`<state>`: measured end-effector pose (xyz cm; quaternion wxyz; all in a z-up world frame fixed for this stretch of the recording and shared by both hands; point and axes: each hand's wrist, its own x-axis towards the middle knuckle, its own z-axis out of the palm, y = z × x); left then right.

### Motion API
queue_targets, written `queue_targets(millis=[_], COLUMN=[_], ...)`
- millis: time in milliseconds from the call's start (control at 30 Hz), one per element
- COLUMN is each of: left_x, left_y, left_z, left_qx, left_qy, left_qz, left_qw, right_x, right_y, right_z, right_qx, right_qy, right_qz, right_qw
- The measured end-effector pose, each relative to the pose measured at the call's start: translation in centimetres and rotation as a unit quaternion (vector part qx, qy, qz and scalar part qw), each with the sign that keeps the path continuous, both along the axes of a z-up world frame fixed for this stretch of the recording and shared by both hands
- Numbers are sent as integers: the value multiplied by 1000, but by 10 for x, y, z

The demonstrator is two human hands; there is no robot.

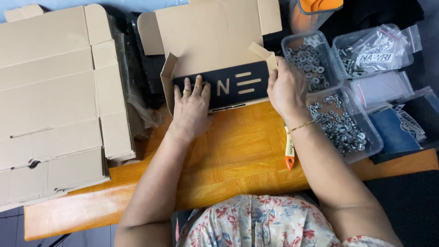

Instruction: Folding a cardboard box, brushing a metal plate and a foam insert, and placing them inside the box for packaging.

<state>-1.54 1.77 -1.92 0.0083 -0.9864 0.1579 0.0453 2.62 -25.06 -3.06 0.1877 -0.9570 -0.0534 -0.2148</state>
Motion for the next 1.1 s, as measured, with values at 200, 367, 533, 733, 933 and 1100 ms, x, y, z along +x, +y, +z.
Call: queue_targets(millis=[200,367,533,733,933,1100], left_x=[-4,-10,-13,-23,-28,-21], left_y=[-4,-19,-25,-48,-57,-61], left_z=[7,11,9,16,21,22], left_qx=[10,-63,-260,-410,-435,-442], left_qy=[-35,-18,-116,-182,-211,-229], left_qz=[15,-14,-67,-144,-174,-172], left_qw=[999,998,956,882,858,850], right_x=[-1,-14,-6,69,140,159], right_y=[-8,-30,-67,-183,-222,-213], right_z=[17,44,95,82,42,42], right_qx=[-43,-39,-82,-196,-316,-296], right_qy=[24,72,138,-2,10,61], right_qz=[10,21,-26,-65,-179,-237], right_qw=[999,996,987,978,932,923])
